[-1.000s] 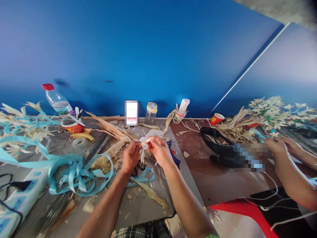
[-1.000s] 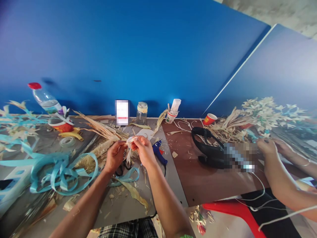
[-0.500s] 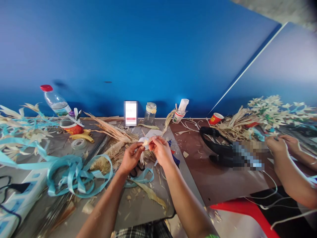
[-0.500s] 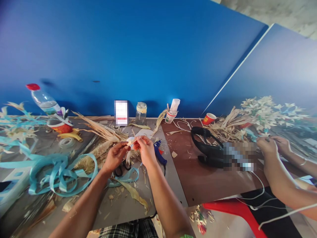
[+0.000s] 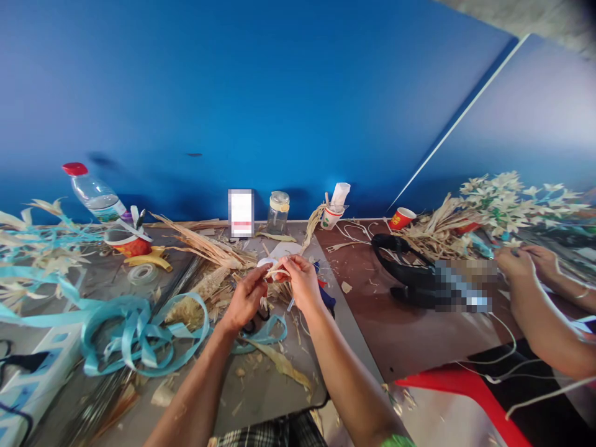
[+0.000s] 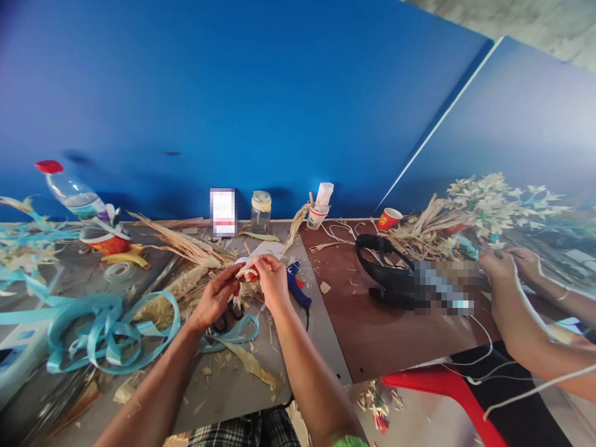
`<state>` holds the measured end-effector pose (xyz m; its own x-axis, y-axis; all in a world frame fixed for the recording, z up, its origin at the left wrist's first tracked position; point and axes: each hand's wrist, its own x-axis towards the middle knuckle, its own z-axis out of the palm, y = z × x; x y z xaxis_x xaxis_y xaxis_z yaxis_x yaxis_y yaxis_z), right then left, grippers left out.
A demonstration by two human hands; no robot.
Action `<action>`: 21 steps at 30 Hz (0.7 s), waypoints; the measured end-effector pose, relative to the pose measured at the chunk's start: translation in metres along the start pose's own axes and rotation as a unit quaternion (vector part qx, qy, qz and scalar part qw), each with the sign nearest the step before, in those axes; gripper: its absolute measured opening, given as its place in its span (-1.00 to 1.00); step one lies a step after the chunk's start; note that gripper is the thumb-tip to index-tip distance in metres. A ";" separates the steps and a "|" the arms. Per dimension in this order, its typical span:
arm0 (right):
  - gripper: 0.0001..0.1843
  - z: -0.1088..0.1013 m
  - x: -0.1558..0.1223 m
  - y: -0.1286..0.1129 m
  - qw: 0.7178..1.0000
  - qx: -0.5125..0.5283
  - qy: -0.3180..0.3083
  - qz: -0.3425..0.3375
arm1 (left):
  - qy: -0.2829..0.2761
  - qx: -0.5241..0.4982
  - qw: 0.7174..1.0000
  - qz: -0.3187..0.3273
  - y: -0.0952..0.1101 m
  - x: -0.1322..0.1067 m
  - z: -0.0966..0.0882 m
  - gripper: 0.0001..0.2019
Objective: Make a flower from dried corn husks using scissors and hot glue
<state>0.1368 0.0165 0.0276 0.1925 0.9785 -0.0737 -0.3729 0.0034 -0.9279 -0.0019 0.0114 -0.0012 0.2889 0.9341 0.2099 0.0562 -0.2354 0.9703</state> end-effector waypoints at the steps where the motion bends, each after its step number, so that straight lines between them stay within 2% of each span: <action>1: -0.75 0.000 0.000 0.000 1.000 -0.004 0.002 -0.004 | -0.008 -0.018 1.000 -0.014 0.001 0.000 -0.001 -0.52; 5: -0.76 0.000 -0.001 -0.002 1.000 -0.019 0.008 -0.012 | -0.027 -0.049 0.998 -0.043 0.010 0.000 -0.004 -0.48; 10: -0.76 0.000 -0.002 -0.001 0.996 -0.068 0.002 -0.049 | -0.045 -0.018 0.998 -0.028 0.017 0.003 -0.006 -0.61; 15: -0.73 0.002 -0.003 -0.001 0.994 -0.095 -0.011 -0.051 | -0.084 -0.010 0.996 -0.037 0.014 0.005 -0.008 -0.67; 21: -0.74 0.003 -0.006 -0.004 0.995 -0.080 -0.042 -0.051 | -0.098 0.006 0.994 -0.051 0.009 0.006 -0.011 -0.69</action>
<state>0.1342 0.0109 0.0330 0.1427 0.9886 0.0486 -0.2057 0.0777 -0.9755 -0.0105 0.0181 0.0105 0.4612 0.8835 0.0818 0.1051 -0.1459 0.9837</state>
